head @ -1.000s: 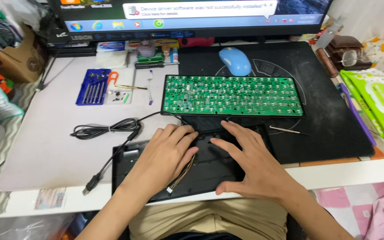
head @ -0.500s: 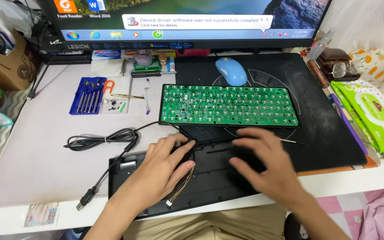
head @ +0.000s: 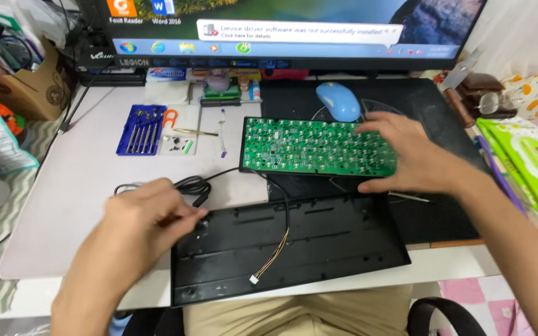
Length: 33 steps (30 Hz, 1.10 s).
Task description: The person disassembles the outer case of a mechanical keyboard, handles the internal circuit board and cables, and connects a wire to a white plastic port on the board.
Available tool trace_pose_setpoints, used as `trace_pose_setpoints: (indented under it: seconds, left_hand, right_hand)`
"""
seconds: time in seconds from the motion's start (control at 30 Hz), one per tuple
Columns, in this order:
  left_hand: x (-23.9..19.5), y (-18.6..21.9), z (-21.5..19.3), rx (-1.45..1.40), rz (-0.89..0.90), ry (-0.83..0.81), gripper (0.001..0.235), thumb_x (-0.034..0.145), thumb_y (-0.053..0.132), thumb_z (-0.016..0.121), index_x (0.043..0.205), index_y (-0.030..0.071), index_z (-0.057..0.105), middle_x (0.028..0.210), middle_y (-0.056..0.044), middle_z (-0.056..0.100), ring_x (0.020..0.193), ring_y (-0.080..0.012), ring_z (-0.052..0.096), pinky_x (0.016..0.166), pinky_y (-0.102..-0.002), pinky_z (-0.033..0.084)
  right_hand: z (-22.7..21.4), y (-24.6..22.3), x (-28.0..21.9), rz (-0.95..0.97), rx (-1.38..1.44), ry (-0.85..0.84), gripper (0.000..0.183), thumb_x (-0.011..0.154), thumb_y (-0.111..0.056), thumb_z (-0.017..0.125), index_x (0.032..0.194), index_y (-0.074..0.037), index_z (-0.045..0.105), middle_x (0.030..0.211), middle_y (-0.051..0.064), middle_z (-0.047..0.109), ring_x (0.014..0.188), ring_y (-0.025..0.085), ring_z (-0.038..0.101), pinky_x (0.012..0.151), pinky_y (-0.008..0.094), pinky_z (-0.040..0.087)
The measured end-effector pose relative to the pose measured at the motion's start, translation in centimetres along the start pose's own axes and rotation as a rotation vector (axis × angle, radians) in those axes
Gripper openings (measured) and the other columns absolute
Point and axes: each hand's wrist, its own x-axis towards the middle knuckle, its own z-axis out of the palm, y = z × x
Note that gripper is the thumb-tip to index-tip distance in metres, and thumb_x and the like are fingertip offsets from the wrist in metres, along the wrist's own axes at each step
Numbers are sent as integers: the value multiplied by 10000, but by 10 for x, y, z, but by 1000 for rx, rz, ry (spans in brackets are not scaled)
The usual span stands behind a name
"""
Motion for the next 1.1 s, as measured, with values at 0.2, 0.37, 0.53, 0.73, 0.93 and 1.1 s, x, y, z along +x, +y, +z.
trace_pose_setpoints:
  seconds: [0.2, 0.37, 0.53, 0.73, 0.93, 1.1]
  left_hand:
    - [-13, 18, -23, 263, -34, 253, 637, 915, 302, 818, 539, 104, 343, 465, 15, 312, 473, -138, 266, 489, -310, 298]
    - [-14, 21, -25, 336, -22, 230, 596, 998, 256, 764, 568, 114, 376, 488, 23, 370, 463, -143, 322, 502, -314, 308]
    - [-8, 27, -17, 331, 13, 151, 485, 1023, 278, 743, 653, 107, 480, 594, 20, 467, 533, -154, 398, 515, -335, 351]
    - [1, 32, -12, 231, 59, 72, 257, 1002, 201, 708, 787, 81, 637, 720, -4, 642, 585, -179, 559, 572, -337, 439]
    - [8, 34, -10, 183, 187, 25, 90, 963, 201, 698, 951, 113, 713, 902, 14, 734, 774, -184, 678, 772, -346, 432]
    - [8, 41, -11, 157, 62, 65, 186, 948, 243, 711, 1096, 131, 714, 876, 23, 644, 828, -162, 625, 815, -331, 433]
  right_hand:
    - [5, 22, 34, 29, -69, -117, 1197, 478, -578, 962, 1459, -131, 440, 1434, 146, 532, 1367, 317, 475, 1133, 450, 306]
    - [-1, 5, 43, 198, -41, -290, 1239, 495, -548, 970, 1514, -204, 354, 1509, 123, 455, 1466, 319, 362, 1212, 478, 183]
    - [-1, -3, 47, 355, -60, -384, 1316, 474, -519, 998, 1554, -303, 277, 1552, 146, 404, 1490, 424, 249, 1225, 482, 145]
    - [-3, -2, 46, 277, -53, -333, 1249, 502, -490, 995, 1531, -258, 327, 1548, 139, 425, 1470, 425, 288, 1224, 509, 137]
    - [-7, 5, 47, 221, 6, -365, 1247, 553, -464, 1018, 1537, -175, 308, 1607, 80, 347, 1484, 288, 327, 1193, 486, 335]
    - [-26, -15, 38, 296, -10, -336, 1163, 529, -460, 1018, 1470, -300, 353, 1466, 49, 458, 1393, 208, 425, 1073, 422, 434]
